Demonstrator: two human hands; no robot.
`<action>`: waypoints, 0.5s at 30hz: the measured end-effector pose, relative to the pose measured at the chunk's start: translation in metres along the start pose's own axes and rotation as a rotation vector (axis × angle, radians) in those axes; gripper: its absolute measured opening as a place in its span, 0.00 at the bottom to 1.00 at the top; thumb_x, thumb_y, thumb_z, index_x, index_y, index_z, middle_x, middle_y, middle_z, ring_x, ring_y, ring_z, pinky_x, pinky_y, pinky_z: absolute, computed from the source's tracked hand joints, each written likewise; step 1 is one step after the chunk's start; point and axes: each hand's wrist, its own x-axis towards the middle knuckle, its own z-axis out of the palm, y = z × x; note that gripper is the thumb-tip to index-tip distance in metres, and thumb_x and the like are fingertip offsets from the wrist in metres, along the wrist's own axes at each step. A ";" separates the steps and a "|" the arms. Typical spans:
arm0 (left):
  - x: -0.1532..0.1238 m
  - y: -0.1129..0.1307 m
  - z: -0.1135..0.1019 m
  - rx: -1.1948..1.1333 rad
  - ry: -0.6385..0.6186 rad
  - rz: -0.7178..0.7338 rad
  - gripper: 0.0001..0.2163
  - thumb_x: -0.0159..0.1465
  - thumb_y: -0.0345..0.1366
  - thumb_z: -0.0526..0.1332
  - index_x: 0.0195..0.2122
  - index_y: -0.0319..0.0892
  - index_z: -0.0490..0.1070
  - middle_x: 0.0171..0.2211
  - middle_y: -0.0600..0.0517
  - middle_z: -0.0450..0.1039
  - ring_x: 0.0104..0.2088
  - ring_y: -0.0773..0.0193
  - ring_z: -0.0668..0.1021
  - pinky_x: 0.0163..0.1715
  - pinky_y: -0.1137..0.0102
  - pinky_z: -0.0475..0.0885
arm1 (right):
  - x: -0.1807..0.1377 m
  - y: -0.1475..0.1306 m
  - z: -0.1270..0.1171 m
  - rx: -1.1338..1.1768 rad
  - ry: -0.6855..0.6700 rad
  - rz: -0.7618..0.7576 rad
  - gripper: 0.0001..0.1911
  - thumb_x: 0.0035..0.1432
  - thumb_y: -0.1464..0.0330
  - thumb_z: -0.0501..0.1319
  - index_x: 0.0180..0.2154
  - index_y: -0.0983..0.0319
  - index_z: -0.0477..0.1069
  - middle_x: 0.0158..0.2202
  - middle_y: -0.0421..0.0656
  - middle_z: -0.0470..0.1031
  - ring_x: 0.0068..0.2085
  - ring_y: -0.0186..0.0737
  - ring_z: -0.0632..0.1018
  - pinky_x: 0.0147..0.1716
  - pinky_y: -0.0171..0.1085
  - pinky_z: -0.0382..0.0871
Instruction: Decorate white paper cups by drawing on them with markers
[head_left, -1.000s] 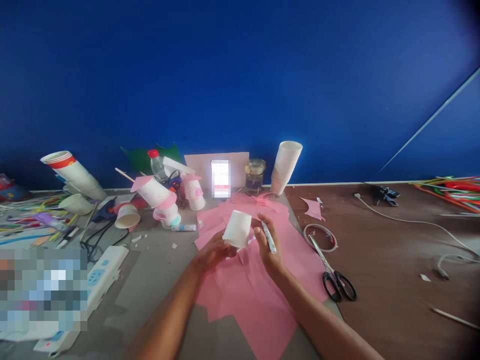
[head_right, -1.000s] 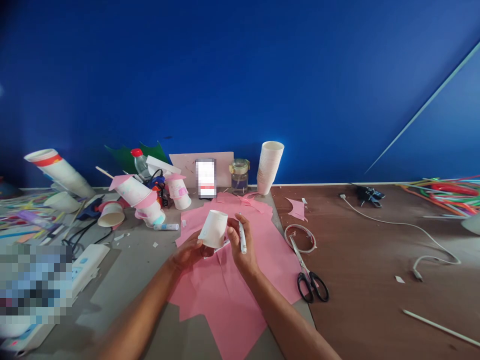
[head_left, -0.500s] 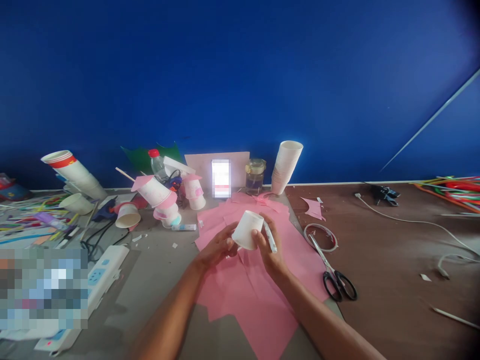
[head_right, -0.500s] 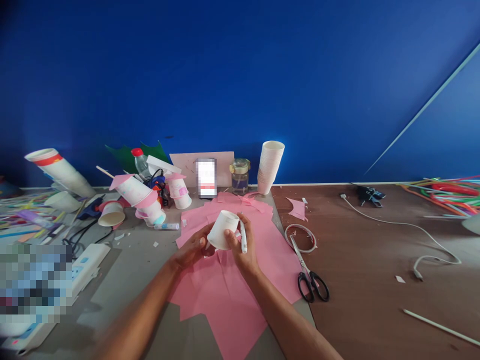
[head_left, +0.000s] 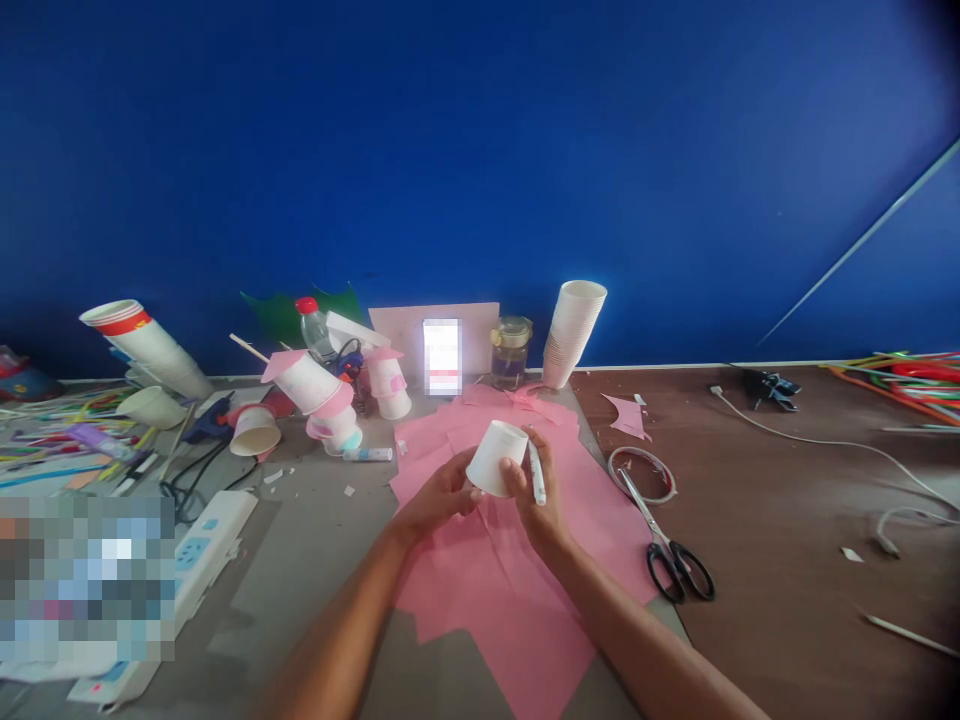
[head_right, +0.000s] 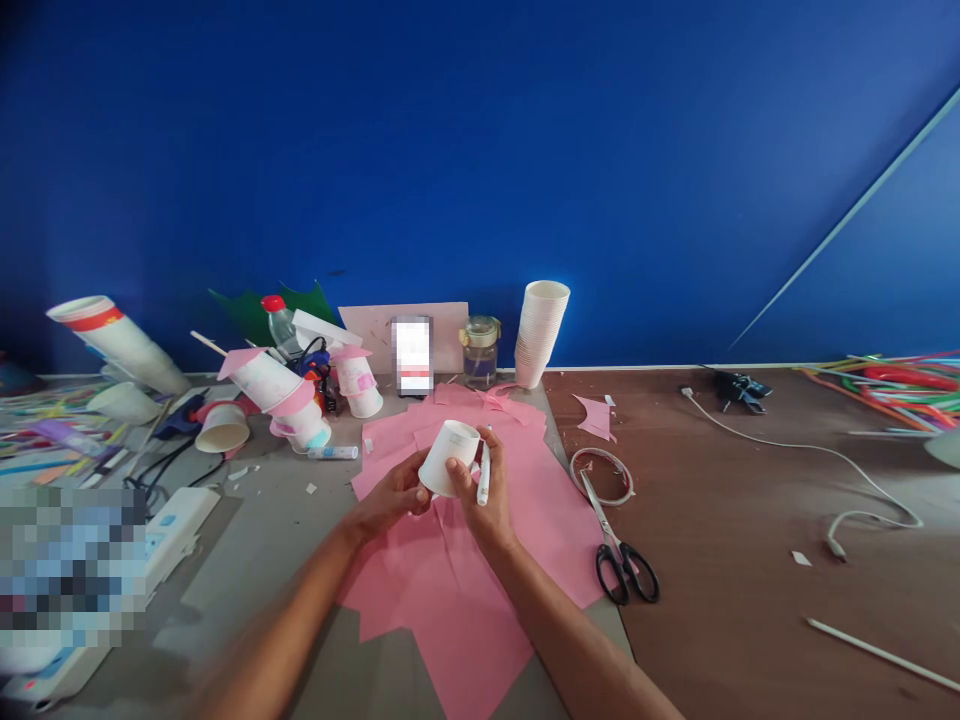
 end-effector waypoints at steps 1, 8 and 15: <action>0.000 0.000 0.000 0.021 0.004 -0.008 0.31 0.55 0.49 0.67 0.57 0.43 0.64 0.34 0.52 0.64 0.26 0.71 0.61 0.23 0.74 0.55 | 0.000 -0.001 0.000 -0.002 -0.011 0.001 0.33 0.54 0.52 0.62 0.57 0.58 0.57 0.50 0.49 0.68 0.50 0.50 0.72 0.47 0.49 0.67; 0.000 -0.003 -0.003 0.092 0.058 -0.031 0.25 0.54 0.52 0.65 0.46 0.39 0.70 0.26 0.56 0.61 0.24 0.71 0.61 0.23 0.73 0.55 | 0.000 -0.008 0.001 0.052 -0.015 -0.045 0.29 0.56 0.56 0.62 0.55 0.58 0.57 0.49 0.48 0.70 0.49 0.48 0.74 0.47 0.48 0.68; 0.003 -0.011 -0.009 -0.055 0.275 0.032 0.19 0.54 0.50 0.66 0.39 0.40 0.70 0.20 0.59 0.59 0.21 0.71 0.60 0.22 0.73 0.54 | 0.006 -0.008 -0.006 0.060 0.173 -0.220 0.15 0.57 0.68 0.57 0.47 0.57 0.62 0.37 0.41 0.71 0.39 0.40 0.74 0.43 0.44 0.67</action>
